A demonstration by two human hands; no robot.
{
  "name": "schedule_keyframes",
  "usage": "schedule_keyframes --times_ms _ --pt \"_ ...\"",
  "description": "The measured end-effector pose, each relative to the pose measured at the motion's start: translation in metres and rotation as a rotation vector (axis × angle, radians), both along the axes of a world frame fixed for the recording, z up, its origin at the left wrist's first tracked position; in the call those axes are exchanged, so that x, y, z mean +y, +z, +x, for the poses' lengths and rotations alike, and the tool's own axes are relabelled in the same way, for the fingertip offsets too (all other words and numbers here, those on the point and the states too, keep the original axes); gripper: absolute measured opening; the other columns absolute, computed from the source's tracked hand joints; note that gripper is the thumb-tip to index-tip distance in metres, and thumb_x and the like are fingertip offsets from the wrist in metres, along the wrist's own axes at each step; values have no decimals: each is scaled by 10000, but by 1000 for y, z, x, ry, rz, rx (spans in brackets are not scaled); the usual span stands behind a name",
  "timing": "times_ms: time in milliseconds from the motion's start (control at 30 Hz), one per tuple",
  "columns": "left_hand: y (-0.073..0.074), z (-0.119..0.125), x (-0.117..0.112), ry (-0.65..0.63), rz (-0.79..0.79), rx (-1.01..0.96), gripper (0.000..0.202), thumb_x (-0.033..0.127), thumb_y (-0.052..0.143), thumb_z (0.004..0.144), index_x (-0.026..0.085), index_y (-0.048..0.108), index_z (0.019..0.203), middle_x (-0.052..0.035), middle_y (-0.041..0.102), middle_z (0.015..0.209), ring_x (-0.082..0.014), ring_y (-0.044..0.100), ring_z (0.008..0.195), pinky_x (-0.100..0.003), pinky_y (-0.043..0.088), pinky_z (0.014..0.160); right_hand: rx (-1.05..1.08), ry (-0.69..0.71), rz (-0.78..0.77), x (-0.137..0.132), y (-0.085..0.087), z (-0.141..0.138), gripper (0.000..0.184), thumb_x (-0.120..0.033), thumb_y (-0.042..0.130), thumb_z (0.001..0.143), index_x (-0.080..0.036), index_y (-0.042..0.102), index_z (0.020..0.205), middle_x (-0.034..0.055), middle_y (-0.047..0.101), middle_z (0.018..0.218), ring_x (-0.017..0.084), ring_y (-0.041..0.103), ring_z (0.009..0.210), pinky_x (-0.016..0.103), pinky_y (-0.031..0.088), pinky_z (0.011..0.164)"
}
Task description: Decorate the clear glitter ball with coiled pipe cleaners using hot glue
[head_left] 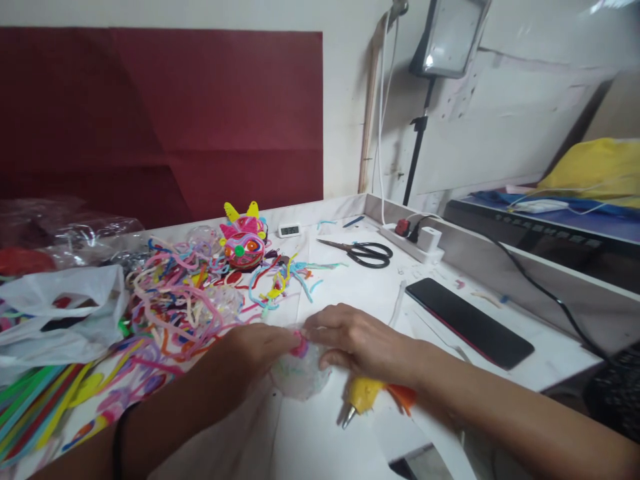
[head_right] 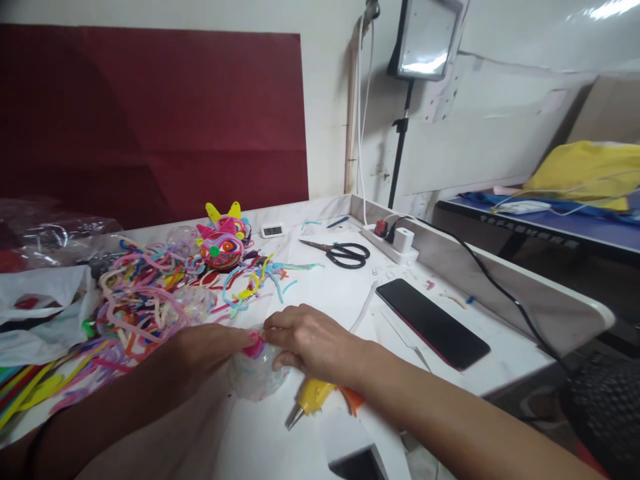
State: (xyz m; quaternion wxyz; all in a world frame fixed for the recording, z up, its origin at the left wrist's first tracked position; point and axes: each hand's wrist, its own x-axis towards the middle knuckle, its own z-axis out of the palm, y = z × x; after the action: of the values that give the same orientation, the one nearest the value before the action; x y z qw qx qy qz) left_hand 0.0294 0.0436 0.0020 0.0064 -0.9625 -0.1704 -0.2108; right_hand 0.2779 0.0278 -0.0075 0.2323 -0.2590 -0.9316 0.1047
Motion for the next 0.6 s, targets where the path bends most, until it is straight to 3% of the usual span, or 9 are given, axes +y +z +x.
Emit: schedule_keyframes --times_ms 300,600 --pt "17 5 13 -63 205 278 252 85 434 943 221 581 1096 -33 640 892 -156 604 730 -242 448 621 85 4 -37 -1 0 -1 364 -295 641 894 -113 635 1209 153 662 1142 242 613 1047 380 475 928" --pt "19 8 14 -76 288 287 246 107 397 963 239 593 1030 -4 528 795 -149 490 652 -253 332 545 98 -18 -96 -2 3 0 398 -252 683 871 -155 609 1251 128 647 1169 234 601 1076 373 480 941"
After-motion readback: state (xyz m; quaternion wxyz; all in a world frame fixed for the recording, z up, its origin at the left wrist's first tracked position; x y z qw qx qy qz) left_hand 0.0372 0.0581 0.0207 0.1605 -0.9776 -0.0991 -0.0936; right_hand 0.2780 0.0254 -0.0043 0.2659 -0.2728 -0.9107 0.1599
